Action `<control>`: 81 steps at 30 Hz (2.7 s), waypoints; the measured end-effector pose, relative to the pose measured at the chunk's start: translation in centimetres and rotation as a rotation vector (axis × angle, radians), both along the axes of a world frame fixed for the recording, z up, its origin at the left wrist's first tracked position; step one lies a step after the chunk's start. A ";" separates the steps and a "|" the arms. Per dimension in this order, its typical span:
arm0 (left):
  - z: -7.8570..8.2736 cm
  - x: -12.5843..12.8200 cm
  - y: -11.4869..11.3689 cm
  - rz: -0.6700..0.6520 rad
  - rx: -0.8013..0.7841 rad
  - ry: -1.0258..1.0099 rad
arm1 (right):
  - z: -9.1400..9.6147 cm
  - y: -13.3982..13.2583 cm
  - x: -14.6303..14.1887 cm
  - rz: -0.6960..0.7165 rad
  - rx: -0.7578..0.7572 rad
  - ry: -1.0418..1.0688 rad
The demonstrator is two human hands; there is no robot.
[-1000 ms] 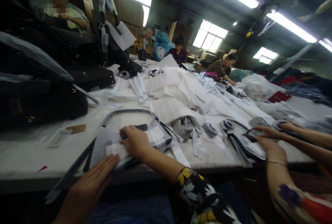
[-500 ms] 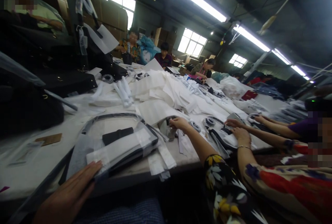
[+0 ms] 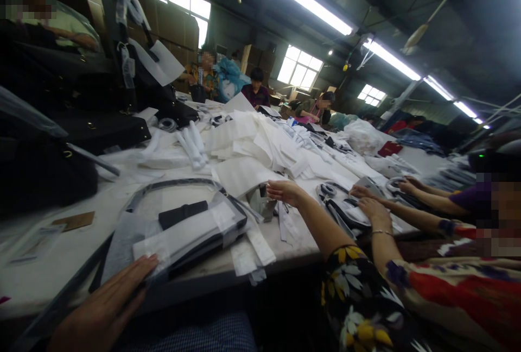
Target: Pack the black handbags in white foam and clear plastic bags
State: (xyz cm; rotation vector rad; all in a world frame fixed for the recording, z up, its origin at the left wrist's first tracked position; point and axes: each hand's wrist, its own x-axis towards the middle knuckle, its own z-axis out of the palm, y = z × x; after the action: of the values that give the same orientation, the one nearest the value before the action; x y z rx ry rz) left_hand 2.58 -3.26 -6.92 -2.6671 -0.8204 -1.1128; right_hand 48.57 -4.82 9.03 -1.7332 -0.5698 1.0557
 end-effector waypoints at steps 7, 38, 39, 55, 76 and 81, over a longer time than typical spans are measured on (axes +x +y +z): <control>-0.2 -0.2 0.2 -0.017 -0.038 -0.004 | -0.4 -7.5 -2.2 -0.078 0.097 0.015; 2.4 0.7 -1.6 0.133 -0.142 -0.086 | 2.2 0.1 -21.1 1.459 0.400 -0.646; 2.6 0.8 -1.7 0.148 -0.154 -0.108 | 1.8 1.5 -21.7 1.514 0.390 -0.652; 0.6 0.5 -1.7 -0.073 -0.146 -0.196 | -1.5 11.7 -29.0 1.993 0.302 -1.601; 2.4 1.7 -1.6 0.033 -0.084 -0.323 | -4.7 15.4 -23.3 1.549 0.016 -0.743; 1.7 1.5 -1.6 -0.021 -0.114 -0.374 | -5.2 12.5 -24.3 1.454 -0.032 -0.910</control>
State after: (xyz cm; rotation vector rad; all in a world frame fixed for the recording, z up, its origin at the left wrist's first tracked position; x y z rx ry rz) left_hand 4.11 -4.83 -5.24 -2.5970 -0.9395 -1.6485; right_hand 24.30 7.65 3.83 -1.6299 -2.6280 1.0396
